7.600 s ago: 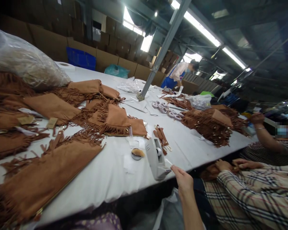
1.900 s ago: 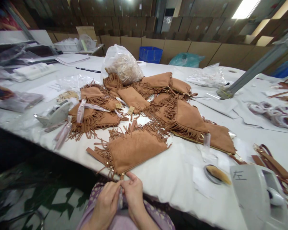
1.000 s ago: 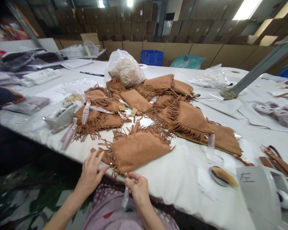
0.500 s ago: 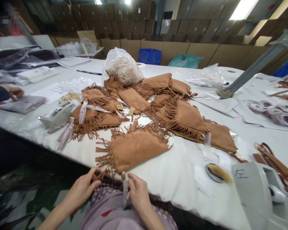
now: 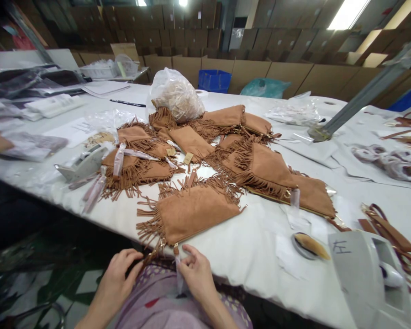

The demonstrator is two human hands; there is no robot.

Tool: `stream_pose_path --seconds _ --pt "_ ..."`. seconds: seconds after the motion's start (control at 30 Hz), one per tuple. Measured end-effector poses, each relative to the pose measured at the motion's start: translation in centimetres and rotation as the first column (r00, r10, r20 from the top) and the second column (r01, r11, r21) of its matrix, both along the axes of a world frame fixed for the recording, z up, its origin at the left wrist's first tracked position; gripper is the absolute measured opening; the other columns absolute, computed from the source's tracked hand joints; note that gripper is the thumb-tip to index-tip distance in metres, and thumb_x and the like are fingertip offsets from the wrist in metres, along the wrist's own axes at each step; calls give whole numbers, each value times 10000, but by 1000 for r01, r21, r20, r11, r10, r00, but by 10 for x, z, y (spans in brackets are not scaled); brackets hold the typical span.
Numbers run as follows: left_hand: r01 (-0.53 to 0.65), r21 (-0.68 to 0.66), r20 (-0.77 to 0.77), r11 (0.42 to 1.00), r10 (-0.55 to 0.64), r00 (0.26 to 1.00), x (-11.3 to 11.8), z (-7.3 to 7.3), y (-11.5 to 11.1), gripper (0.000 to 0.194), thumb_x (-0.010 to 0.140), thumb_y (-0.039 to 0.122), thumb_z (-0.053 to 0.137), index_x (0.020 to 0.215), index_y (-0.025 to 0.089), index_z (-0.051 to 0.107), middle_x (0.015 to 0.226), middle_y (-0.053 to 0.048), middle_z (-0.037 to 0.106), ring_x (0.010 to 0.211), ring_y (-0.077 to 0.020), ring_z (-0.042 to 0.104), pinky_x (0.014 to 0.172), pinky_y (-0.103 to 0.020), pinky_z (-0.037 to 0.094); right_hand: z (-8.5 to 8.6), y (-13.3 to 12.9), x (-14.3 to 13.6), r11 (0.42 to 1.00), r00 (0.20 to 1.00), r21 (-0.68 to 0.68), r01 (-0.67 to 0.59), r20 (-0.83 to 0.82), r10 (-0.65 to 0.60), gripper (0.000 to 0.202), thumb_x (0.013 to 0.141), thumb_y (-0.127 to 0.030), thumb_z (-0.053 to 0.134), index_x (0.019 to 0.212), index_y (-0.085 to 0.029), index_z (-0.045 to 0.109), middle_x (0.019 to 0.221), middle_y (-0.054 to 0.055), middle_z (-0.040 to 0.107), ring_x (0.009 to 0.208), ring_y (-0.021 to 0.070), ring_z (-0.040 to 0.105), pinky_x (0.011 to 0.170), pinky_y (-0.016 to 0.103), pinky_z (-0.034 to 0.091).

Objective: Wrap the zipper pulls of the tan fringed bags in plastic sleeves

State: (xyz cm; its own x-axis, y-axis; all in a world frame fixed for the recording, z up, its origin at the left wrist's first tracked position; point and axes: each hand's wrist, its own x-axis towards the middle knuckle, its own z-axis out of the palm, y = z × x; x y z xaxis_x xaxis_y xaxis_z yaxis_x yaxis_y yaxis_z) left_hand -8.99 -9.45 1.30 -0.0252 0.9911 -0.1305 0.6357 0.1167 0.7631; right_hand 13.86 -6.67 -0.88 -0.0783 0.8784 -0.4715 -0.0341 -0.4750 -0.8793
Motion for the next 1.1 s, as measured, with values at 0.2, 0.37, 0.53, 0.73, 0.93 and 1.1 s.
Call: stream_pose_path --seconds 0.2,0.37,0.53,0.73,0.93,1.1 --pt "144 -336 615 931 101 782 63 -21 4 415 799 522 549 939 148 659 788 -65 674 758 -207 624 698 -290 481 6 2 -7 996 989 -79 -42 -144 31 521 590 -248 683 1068 -108 528 461 -81 536 369 49 347 404 188 222" --pt "75 -465 679 882 301 670 78 -37 8 499 685 603 642 790 115 629 570 -7 596 428 -94 493 438 -198 335 5 6 -8 995 996 -52 -84 -8 84 415 723 -440 569 977 -113 589 512 -26 609 313 66 392 360 200 234" --pt "203 -435 719 877 204 664 62 -25 9 474 682 591 650 702 119 614 539 -7 596 384 -61 440 408 -181 253 3 13 -15 987 988 -85 -140 -75 133 427 731 -547 575 652 -129 611 445 -33 538 293 28 290 348 203 122" --pt "196 -535 658 822 260 707 60 -17 10 502 630 611 681 662 117 596 519 -27 622 370 -82 486 386 -180 287 -1 14 -24 989 992 -141 -41 -123 23 484 651 -606 645 524 -149 544 360 -83 361 326 26 177 382 230 73" --pt "121 -544 699 830 369 612 72 -29 10 511 598 586 723 734 104 618 609 -58 662 470 -120 570 453 -208 398 -6 15 -23 995 997 -99 -28 -73 21 495 635 -601 669 496 -152 516 378 -83 332 365 35 194 400 234 113" --pt "26 -562 704 827 461 541 78 -32 10 457 610 543 737 691 126 570 536 6 591 384 -54 452 364 -155 303 -7 14 -21 993 994 -38 -111 -9 111 521 686 -634 603 503 -153 523 379 -61 383 360 48 266 388 223 155"
